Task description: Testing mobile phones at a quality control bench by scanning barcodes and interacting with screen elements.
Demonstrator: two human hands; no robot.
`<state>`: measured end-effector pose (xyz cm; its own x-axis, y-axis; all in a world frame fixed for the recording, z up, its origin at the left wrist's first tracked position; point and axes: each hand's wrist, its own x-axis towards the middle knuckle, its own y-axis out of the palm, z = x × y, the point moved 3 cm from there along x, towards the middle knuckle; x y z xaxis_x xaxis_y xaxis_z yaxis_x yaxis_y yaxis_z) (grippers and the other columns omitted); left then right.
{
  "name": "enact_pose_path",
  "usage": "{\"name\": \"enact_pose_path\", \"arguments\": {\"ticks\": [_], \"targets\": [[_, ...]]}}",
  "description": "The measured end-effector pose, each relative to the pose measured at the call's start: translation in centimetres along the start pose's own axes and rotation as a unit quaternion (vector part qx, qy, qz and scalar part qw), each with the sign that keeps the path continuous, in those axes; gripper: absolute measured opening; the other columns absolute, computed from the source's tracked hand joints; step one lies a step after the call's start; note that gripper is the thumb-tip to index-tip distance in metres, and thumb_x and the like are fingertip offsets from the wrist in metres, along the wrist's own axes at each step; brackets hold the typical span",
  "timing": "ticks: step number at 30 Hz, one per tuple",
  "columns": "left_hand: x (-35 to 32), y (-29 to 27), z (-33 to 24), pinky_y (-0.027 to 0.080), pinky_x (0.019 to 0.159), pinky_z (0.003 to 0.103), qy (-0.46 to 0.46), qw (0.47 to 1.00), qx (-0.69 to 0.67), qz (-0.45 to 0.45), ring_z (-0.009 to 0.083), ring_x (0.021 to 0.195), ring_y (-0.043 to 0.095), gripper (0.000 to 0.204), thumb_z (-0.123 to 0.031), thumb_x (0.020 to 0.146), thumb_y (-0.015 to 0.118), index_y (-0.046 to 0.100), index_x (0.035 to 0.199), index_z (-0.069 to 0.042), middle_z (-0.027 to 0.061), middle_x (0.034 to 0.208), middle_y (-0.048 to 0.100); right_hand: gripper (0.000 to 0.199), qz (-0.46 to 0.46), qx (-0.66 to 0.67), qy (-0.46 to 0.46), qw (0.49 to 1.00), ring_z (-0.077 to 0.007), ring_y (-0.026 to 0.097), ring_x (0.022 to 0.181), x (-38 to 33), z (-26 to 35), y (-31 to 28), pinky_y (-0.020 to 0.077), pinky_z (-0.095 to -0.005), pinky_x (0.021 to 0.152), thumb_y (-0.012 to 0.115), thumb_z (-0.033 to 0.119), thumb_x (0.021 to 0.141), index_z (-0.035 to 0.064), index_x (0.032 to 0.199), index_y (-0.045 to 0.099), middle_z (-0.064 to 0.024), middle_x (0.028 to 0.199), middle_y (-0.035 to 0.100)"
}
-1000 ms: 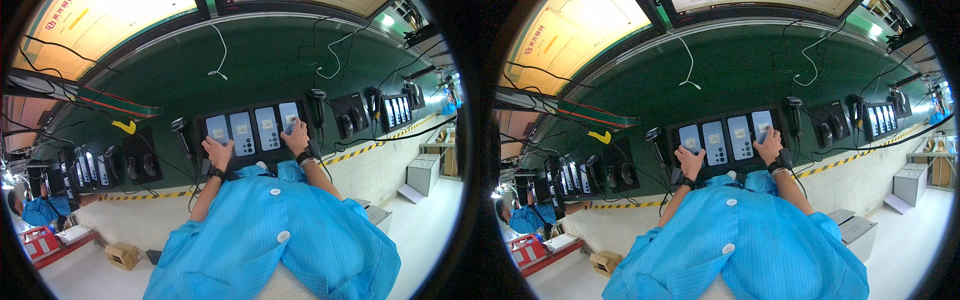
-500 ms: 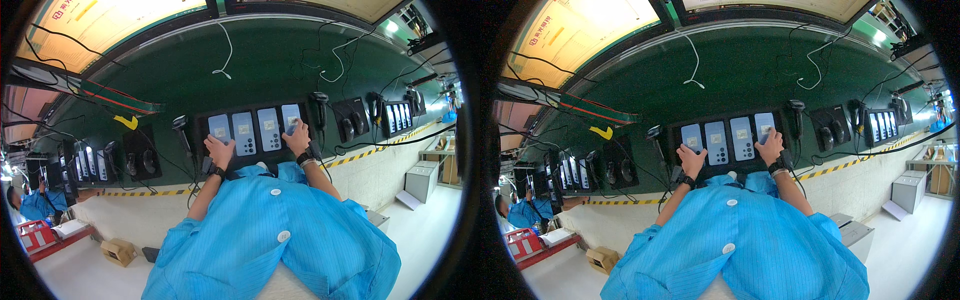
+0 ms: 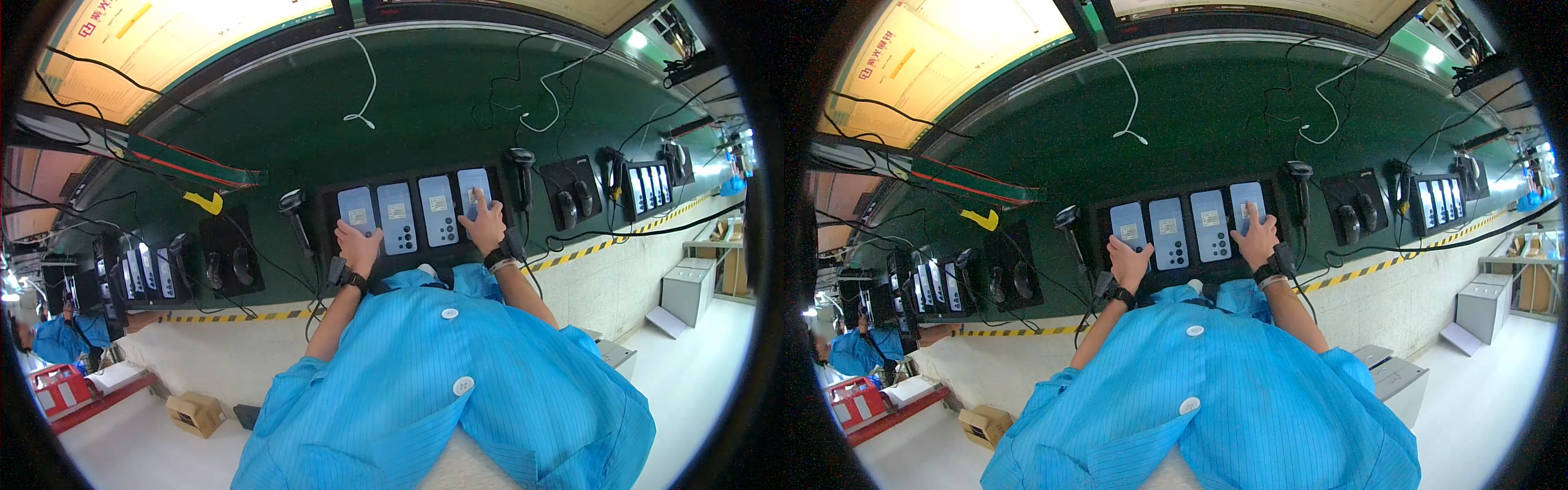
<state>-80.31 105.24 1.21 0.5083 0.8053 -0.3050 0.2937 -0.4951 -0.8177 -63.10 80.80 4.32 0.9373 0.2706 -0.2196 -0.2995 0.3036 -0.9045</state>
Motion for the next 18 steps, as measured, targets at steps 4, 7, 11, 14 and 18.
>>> {"name": "enact_pose_path", "arguments": {"ticks": [4,7,11,14,18], "targets": [[-0.08,-0.01,-0.05,0.045,0.085,0.050,0.001,1.000,-0.002,-0.010,0.0398,0.113,0.047,0.099,-0.043,0.066,0.073,0.023,0.135,0.006,0.0242,0.126,0.041,0.080,-0.009,0.004,-0.004,1.000,-0.0455,0.051,0.105,0.12,-0.11,0.35,0.0484,-0.0491,0.082,0.073,0.032,0.072,0.0271,0.141,0.032,-0.0263,0.122,0.040],[-0.14,-0.04,-0.13,0.045,0.086,0.050,0.000,1.000,-0.006,-0.014,0.0400,0.113,0.046,0.098,-0.041,0.065,0.073,0.023,0.135,0.006,0.0241,0.124,0.041,0.083,-0.009,0.011,-0.005,1.000,-0.0461,0.052,0.102,0.40,-0.28,0.51,0.0485,-0.0502,0.081,0.074,0.031,0.070,0.0270,0.141,0.032,-0.0274,0.121,0.040],[-0.13,-0.15,-0.21,0.044,0.089,0.049,-0.007,1.000,-0.015,-0.017,0.0398,0.114,0.045,0.098,-0.039,0.064,0.073,0.023,0.135,0.007,0.0242,0.123,0.042,0.082,0.011,0.023,0.010,1.000,-0.0467,0.052,0.102,0.73,-0.52,0.51,0.0481,-0.0511,0.081,0.073,0.031,0.070,0.0278,0.141,0.032,-0.0276,0.122,0.040],[-0.14,-0.12,-0.21,0.043,0.090,0.048,-0.007,1.000,-0.024,-0.015,0.0398,0.115,0.045,0.098,-0.039,0.065,0.073,0.023,0.134,0.007,0.0245,0.124,0.041,0.081,0.015,0.018,0.009,1.000,-0.0472,0.052,0.102,0.81,-0.51,0.41,0.0480,-0.0512,0.081,0.073,0.031,0.071,0.0279,0.141,0.031,-0.0274,0.123,0.040],[-0.12,-0.08,-0.12,0.044,0.086,0.050,0.002,1.000,-0.014,-0.023,0.0396,0.114,0.046,0.097,-0.043,0.067,0.073,0.024,0.135,0.005,0.0231,0.127,0.040,0.082,0.021,0.018,0.006,1.000,-0.0477,0.052,0.102,0.75,-0.50,0.36,0.0479,-0.0514,0.081,0.072,0.032,0.071,0.0281,0.141,0.031,-0.0272,0.123,0.040]]}}
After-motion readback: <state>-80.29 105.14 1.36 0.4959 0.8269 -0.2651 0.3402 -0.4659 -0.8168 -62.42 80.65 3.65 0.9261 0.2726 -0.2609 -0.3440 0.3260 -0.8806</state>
